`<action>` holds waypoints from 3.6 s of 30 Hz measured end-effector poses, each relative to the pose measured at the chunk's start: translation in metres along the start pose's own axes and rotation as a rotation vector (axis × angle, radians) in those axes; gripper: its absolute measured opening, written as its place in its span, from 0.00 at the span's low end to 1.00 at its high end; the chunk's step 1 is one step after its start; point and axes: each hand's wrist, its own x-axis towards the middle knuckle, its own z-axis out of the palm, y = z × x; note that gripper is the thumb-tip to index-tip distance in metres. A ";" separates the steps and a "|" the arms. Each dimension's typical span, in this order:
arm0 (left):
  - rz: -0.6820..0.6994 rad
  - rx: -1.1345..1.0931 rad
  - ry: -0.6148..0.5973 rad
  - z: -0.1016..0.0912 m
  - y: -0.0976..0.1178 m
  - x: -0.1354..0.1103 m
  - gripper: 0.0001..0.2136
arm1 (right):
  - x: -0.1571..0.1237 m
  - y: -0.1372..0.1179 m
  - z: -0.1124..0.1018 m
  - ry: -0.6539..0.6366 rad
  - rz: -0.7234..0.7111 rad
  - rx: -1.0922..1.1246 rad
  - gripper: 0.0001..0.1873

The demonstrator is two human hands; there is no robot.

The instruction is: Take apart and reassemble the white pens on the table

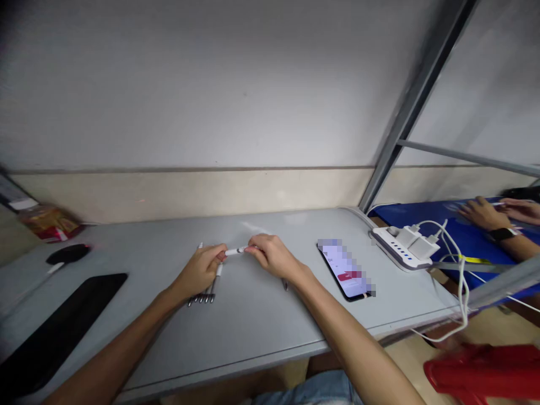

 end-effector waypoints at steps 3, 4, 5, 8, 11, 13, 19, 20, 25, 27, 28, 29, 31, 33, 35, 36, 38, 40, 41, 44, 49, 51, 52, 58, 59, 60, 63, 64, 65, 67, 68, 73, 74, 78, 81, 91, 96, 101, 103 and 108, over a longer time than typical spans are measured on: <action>-0.036 -0.055 -0.014 0.004 -0.004 0.001 0.09 | 0.001 0.005 -0.001 0.079 -0.057 -0.039 0.11; -0.036 -0.052 -0.012 0.004 -0.006 0.002 0.09 | 0.001 0.006 0.000 0.088 -0.045 -0.032 0.10; -0.033 -0.039 -0.005 0.004 -0.007 0.003 0.09 | 0.001 0.008 0.000 0.091 -0.019 -0.015 0.11; -0.017 0.057 0.008 0.003 -0.010 0.003 0.12 | 0.000 0.011 0.004 0.056 0.125 0.042 0.13; 0.003 0.130 -0.016 0.001 -0.008 0.001 0.13 | 0.000 0.013 0.007 0.046 0.235 0.055 0.19; 0.005 0.145 -0.025 -0.001 -0.006 0.000 0.13 | 0.000 0.014 0.007 0.081 0.219 0.090 0.13; 0.000 0.153 -0.017 -0.001 0.000 0.000 0.12 | 0.000 0.019 0.007 0.087 0.301 0.213 0.15; 0.000 0.157 -0.013 -0.001 0.000 0.000 0.12 | -0.001 0.019 0.006 0.067 0.314 0.211 0.12; -0.018 0.138 -0.003 0.001 0.001 0.000 0.11 | -0.001 0.020 0.004 0.109 0.244 0.285 0.22; -0.021 0.135 -0.003 0.002 0.001 0.000 0.11 | -0.001 0.021 0.005 0.034 0.281 0.298 0.16; -0.022 0.137 -0.004 0.002 0.001 0.000 0.11 | -0.001 0.021 0.005 0.006 0.290 0.282 0.11; -0.020 0.139 -0.006 0.002 0.002 0.000 0.11 | -0.001 0.020 0.006 0.002 0.282 0.252 0.07; -0.014 0.143 -0.015 0.002 0.003 0.001 0.11 | -0.001 0.019 0.008 0.059 0.228 0.193 0.06; -0.006 0.143 -0.021 0.002 0.004 0.000 0.11 | -0.001 0.018 0.009 0.096 0.192 0.189 0.16; -0.003 0.139 -0.020 0.002 0.005 0.000 0.11 | -0.002 0.016 0.010 0.032 0.202 0.204 0.18; -0.005 0.138 -0.018 0.002 0.006 0.000 0.11 | -0.002 0.016 0.010 -0.004 0.204 0.196 0.15; -0.012 0.136 -0.019 0.001 0.007 0.000 0.11 | -0.002 0.016 0.010 -0.012 0.169 0.136 0.08; -0.016 0.131 -0.020 0.001 0.008 0.000 0.11 | -0.002 0.017 0.010 0.044 0.099 0.063 0.07; -0.017 0.127 -0.017 0.002 0.008 0.000 0.11 | -0.002 0.017 0.011 0.075 0.069 0.036 0.08; -0.020 0.123 -0.010 0.002 0.007 0.000 0.11 | -0.002 0.021 0.011 0.113 0.027 -0.038 0.10; -0.024 0.127 -0.015 0.000 0.002 0.000 0.14 | -0.002 0.029 0.006 0.096 0.072 -0.181 0.11; -0.033 0.123 -0.014 -0.001 0.000 0.000 0.15 | -0.003 0.033 0.001 0.082 0.104 -0.227 0.11; -0.042 0.121 -0.011 -0.001 -0.001 0.001 0.15 | -0.004 0.035 -0.002 0.078 0.124 -0.245 0.11; -0.094 0.150 0.011 -0.002 -0.004 0.002 0.13 | -0.006 0.040 -0.014 0.107 0.186 -0.267 0.11; -0.091 0.155 0.006 -0.001 -0.004 0.001 0.13 | -0.006 0.039 -0.014 0.103 0.174 -0.258 0.11; -0.087 0.158 -0.001 -0.001 -0.004 0.001 0.13 | -0.006 0.039 -0.013 0.091 0.154 -0.248 0.11; -0.071 0.164 -0.013 0.000 -0.001 0.001 0.13 | -0.005 0.038 -0.007 0.060 0.072 -0.205 0.12; -0.063 0.167 -0.017 0.001 0.001 0.001 0.13 | -0.005 0.037 -0.005 0.058 0.043 -0.191 0.12; -0.056 0.169 -0.020 0.002 0.002 0.000 0.13 | -0.004 0.036 -0.002 0.059 0.018 -0.178 0.13; -0.047 0.166 -0.023 0.004 0.005 0.000 0.12 | -0.004 0.034 0.003 0.058 -0.016 -0.160 0.13; -0.048 0.161 -0.020 0.005 0.005 0.000 0.12 | -0.004 0.032 0.005 0.053 -0.024 -0.151 0.13; -0.055 0.135 -0.012 0.009 0.005 -0.002 0.12 | -0.003 0.027 0.009 0.052 -0.042 -0.098 0.12; -0.042 0.132 -0.026 0.008 0.006 -0.003 0.13 | -0.003 0.025 0.009 0.052 -0.037 -0.080 0.11; 0.012 0.144 -0.051 0.005 0.010 -0.004 0.13 | -0.002 0.021 0.004 -0.003 0.052 0.046 0.11; 0.027 0.135 -0.043 0.003 0.012 -0.003 0.12 | -0.003 0.019 0.002 -0.087 0.189 0.120 0.21; -0.012 0.137 -0.037 0.003 0.007 -0.002 0.12 | -0.003 0.022 -0.009 -0.122 0.306 0.242 0.17; -0.010 0.122 -0.048 0.003 0.008 -0.002 0.13 | -0.002 0.020 -0.011 -0.095 0.293 0.282 0.16; -0.001 0.116 -0.051 0.003 0.007 -0.002 0.11 | -0.003 0.019 -0.010 -0.118 0.355 0.261 0.24; -0.005 0.116 -0.055 0.003 0.007 -0.002 0.11 | -0.003 0.019 -0.010 -0.108 0.330 0.294 0.17; -0.001 0.110 -0.059 0.003 0.007 -0.003 0.12 | -0.004 0.021 -0.009 -0.179 0.367 0.303 0.20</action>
